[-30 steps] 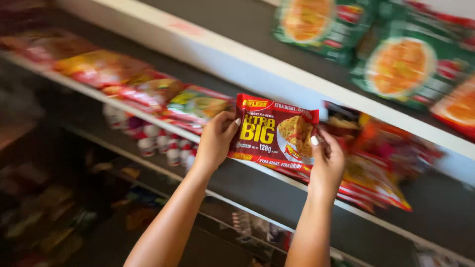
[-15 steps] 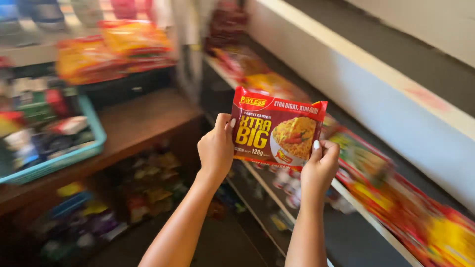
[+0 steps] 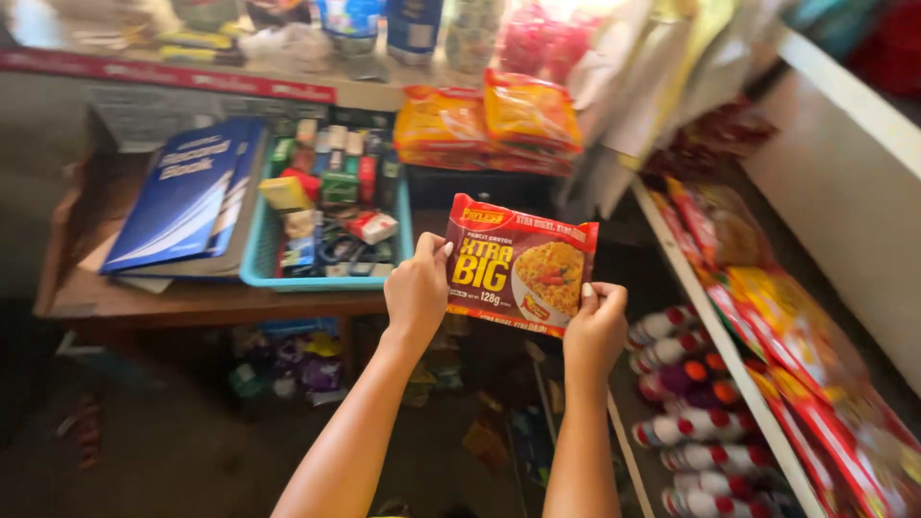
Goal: Organizing and stocking instant noodle packets on store shelves.
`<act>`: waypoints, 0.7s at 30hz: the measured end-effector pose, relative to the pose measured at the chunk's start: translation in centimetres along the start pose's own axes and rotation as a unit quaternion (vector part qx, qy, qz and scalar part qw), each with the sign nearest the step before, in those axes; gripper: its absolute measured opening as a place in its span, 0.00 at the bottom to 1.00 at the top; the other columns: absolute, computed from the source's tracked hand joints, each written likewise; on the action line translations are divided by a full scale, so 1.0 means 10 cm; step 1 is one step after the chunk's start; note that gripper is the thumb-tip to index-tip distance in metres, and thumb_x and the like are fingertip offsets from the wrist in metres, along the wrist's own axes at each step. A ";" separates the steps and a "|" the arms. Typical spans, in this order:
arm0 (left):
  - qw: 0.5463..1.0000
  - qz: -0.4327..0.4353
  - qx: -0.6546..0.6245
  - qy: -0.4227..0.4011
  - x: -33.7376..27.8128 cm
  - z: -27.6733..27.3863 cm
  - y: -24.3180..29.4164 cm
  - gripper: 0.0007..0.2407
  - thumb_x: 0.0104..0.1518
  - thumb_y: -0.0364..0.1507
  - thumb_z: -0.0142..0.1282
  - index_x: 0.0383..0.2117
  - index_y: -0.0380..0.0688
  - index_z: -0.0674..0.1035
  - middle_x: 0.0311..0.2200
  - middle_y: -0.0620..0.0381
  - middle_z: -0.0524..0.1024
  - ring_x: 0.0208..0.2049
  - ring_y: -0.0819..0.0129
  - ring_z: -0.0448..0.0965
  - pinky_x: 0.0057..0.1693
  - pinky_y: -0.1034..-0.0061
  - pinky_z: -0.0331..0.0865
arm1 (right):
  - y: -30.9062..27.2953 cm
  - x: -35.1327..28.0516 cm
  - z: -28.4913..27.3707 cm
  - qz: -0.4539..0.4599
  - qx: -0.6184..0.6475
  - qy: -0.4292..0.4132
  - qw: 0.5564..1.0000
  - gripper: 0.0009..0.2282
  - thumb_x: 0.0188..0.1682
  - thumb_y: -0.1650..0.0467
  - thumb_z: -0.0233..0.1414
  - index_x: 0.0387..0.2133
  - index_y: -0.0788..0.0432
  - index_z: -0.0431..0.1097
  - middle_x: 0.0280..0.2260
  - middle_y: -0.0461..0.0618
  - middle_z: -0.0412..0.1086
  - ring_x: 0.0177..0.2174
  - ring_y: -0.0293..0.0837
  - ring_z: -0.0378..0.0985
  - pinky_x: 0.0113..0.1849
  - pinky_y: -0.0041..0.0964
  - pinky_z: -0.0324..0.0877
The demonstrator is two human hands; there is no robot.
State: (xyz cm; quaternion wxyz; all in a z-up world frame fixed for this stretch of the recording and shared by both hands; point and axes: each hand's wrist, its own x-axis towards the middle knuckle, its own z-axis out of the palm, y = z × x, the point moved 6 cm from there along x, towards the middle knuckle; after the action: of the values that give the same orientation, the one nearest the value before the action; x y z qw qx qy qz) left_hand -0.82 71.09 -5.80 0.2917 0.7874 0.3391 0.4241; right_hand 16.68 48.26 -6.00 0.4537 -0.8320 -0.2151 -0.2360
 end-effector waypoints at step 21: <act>0.984 -0.064 0.095 0.140 2.67 0.56 -1.17 0.08 0.65 0.37 0.50 0.37 0.48 0.77 0.25 0.43 0.80 0.31 0.39 0.81 0.35 0.46 0.69 | -0.85 2.07 2.84 -0.091 0.013 -0.071 0.993 0.08 0.54 0.65 0.54 0.37 0.58 0.69 0.32 0.58 0.78 0.33 0.64 0.79 0.32 0.61 0.67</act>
State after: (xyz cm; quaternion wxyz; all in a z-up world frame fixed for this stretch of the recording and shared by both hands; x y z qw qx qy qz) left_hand 11.60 98.05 -4.63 0.1917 0.7213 0.4650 0.4761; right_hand 33.93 79.77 -1.86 0.4251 -0.8173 -0.3248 -0.2140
